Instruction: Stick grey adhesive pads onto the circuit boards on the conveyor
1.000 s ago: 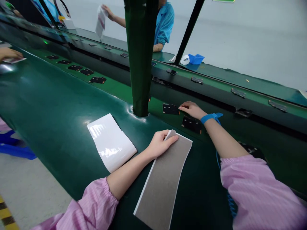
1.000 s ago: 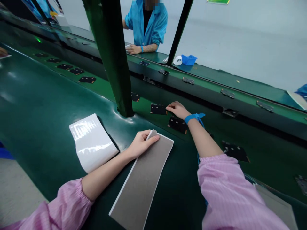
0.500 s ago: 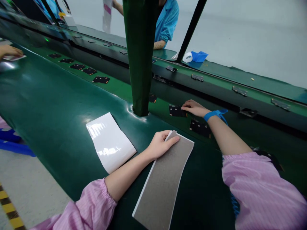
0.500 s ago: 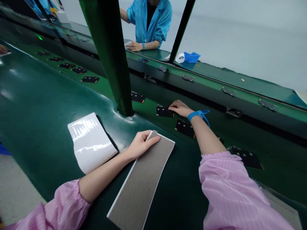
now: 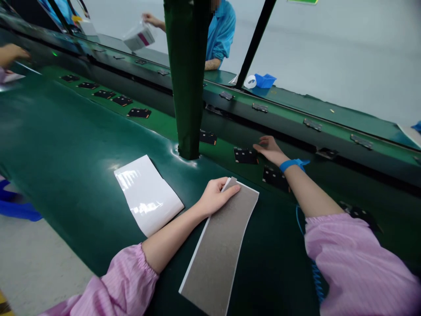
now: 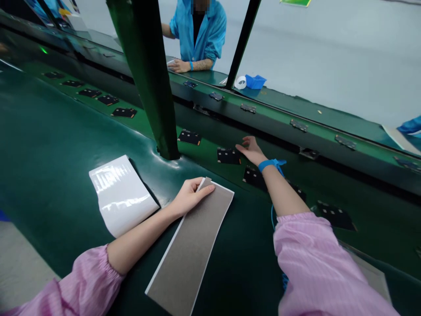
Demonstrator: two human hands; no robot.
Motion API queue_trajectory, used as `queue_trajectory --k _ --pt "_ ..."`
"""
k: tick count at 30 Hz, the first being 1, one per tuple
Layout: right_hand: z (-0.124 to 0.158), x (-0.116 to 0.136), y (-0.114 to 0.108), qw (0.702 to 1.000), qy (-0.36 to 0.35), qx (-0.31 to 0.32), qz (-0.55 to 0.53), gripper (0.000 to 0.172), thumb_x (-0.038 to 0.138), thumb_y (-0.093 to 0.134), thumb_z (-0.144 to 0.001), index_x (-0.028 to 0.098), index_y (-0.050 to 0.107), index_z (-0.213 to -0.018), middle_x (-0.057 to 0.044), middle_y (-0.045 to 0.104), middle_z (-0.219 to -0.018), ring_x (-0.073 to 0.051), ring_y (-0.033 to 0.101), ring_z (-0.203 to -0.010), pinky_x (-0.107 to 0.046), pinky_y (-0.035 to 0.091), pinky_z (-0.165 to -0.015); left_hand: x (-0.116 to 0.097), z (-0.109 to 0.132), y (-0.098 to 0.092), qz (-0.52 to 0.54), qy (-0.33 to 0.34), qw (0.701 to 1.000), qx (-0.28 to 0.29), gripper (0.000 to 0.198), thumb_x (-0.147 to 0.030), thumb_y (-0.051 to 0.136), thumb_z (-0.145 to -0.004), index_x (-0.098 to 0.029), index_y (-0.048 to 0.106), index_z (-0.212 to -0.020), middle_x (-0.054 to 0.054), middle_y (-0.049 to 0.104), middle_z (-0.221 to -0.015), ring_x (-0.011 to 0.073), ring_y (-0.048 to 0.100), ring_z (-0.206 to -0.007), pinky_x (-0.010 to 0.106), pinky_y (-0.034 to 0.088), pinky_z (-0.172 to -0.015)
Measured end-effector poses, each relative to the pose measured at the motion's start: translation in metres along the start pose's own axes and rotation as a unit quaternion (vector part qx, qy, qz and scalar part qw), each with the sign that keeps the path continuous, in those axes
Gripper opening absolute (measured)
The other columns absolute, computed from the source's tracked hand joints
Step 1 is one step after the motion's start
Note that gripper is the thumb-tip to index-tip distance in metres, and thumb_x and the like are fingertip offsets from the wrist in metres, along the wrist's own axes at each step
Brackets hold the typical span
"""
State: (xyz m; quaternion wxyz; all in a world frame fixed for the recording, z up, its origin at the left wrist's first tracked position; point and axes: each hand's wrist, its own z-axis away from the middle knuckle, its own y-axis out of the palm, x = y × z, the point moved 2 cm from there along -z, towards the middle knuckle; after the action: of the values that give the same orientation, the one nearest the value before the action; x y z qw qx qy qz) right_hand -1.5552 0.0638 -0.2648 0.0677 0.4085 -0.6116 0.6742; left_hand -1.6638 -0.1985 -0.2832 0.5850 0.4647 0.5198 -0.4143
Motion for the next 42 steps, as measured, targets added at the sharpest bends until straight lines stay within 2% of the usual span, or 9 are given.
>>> queue_trajectory --k 3,6,9,18,21,25,33,37,42 --pt "0.038 0.022 -0.003 0.997 -0.066 -0.033 -0.032 0.037 0.052 0.053 -0.083 0.018 0.061 -0.093 -0.01 0.061 -0.094 -0.023 0.057 -0.082 -0.038 0.048 -0.075 0.0 0.0 0.0 0.006 -0.002 1.0 0.005 0.032 -0.044 0.06 -0.081 -0.016 0.051 -0.068 -0.002 0.047 -0.066 0.0111 0.043 -0.061 0.023 0.032 -0.054" --pt "0.09 0.053 -0.002 0.983 -0.173 0.043 -0.047 0.041 0.06 0.054 -0.081 0.021 0.066 -0.079 -0.009 0.061 -0.095 -0.022 0.057 -0.083 -0.035 0.046 -0.068 -0.002 0.0 0.001 0.004 0.013 1.0 -0.001 0.034 -0.044 0.06 -0.08 -0.017 0.047 -0.065 -0.003 0.043 -0.064 0.0103 0.039 -0.06 0.023 0.031 -0.055" --pt "0.126 0.077 0.0 0.972 -0.19 0.122 -0.058 0.042 0.061 0.054 -0.082 0.023 0.069 -0.077 -0.009 0.061 -0.098 -0.021 0.056 -0.081 -0.033 0.044 -0.062 -0.003 -0.001 0.0 -0.003 0.027 1.0 -0.009 0.036 -0.045 0.061 -0.079 -0.017 0.046 -0.063 -0.004 0.04 -0.062 0.0099 0.036 -0.058 0.023 0.03 -0.055" --pt "0.137 0.084 0.007 0.972 -0.163 0.16 -0.054 0.036 0.055 0.055 -0.083 0.022 0.067 -0.075 -0.008 0.056 -0.099 -0.022 0.056 -0.087 -0.035 0.047 -0.07 -0.002 -0.002 0.0 -0.011 0.039 0.999 0.007 0.03 -0.041 0.058 -0.082 -0.016 0.049 -0.066 -0.003 0.042 -0.064 0.01 0.035 -0.06 0.024 0.028 -0.056" --pt "0.127 0.079 0.0 0.977 -0.169 0.127 -0.04 0.037 0.056 0.054 -0.084 0.022 0.067 -0.078 -0.008 0.055 -0.101 -0.023 0.056 -0.089 -0.037 0.047 -0.076 -0.004 -0.001 0.001 -0.019 0.037 0.999 0.003 0.031 -0.039 0.058 -0.082 -0.017 0.047 -0.063 -0.003 0.04 -0.063 0.0103 0.036 -0.06 0.024 0.029 -0.056" --pt "0.085 0.068 -0.007 0.984 -0.168 0.059 -0.004 0.039 0.057 0.056 -0.083 0.021 0.07 -0.081 -0.009 0.056 -0.103 -0.023 0.057 -0.088 -0.038 0.048 -0.077 -0.003 0.0 0.001 -0.026 0.024 0.999 0.0 0.034 -0.041 0.058 -0.081 -0.017 0.045 -0.061 -0.003 0.042 -0.063 0.0107 0.038 -0.059 0.024 0.029 -0.055" --pt "-0.012 0.063 0.039 0.97 -0.198 0.113 0.086 0.023 0.034 0.058 -0.084 0.017 0.073 -0.08 -0.01 0.067 -0.092 -0.025 0.058 -0.095 -0.036 0.046 -0.087 -0.005 0.0 0.0 -0.008 0.013 1.0 -0.004 0.033 -0.041 0.06 -0.081 -0.017 0.048 -0.062 -0.003 0.043 -0.062 0.0105 0.04 -0.059 0.023 0.031 -0.054" --pt "-0.029 0.061 0.053 0.969 -0.17 0.139 0.114 0.024 0.032 0.058 -0.085 0.015 0.075 -0.083 -0.011 0.069 -0.091 -0.023 0.061 -0.085 -0.034 0.047 -0.078 -0.007 0.001 0.0 -0.009 0.007 1.0 -0.004 0.031 -0.041 0.059 -0.081 -0.017 0.05 -0.063 -0.003 0.042 -0.062 0.0104 0.039 -0.059 0.024 0.031 -0.055" --pt "-0.036 0.049 0.049 0.967 -0.151 0.154 0.132 0.025 0.034 0.058 -0.085 0.016 0.075 -0.088 -0.011 0.07 -0.094 -0.024 0.063 -0.085 -0.032 0.047 -0.074 -0.006 0.0 0.001 -0.006 0.002 1.0 -0.001 0.03 -0.041 0.059 -0.08 -0.017 0.051 -0.064 -0.004 0.043 -0.062 0.0104 0.038 -0.058 0.024 0.031 -0.056"
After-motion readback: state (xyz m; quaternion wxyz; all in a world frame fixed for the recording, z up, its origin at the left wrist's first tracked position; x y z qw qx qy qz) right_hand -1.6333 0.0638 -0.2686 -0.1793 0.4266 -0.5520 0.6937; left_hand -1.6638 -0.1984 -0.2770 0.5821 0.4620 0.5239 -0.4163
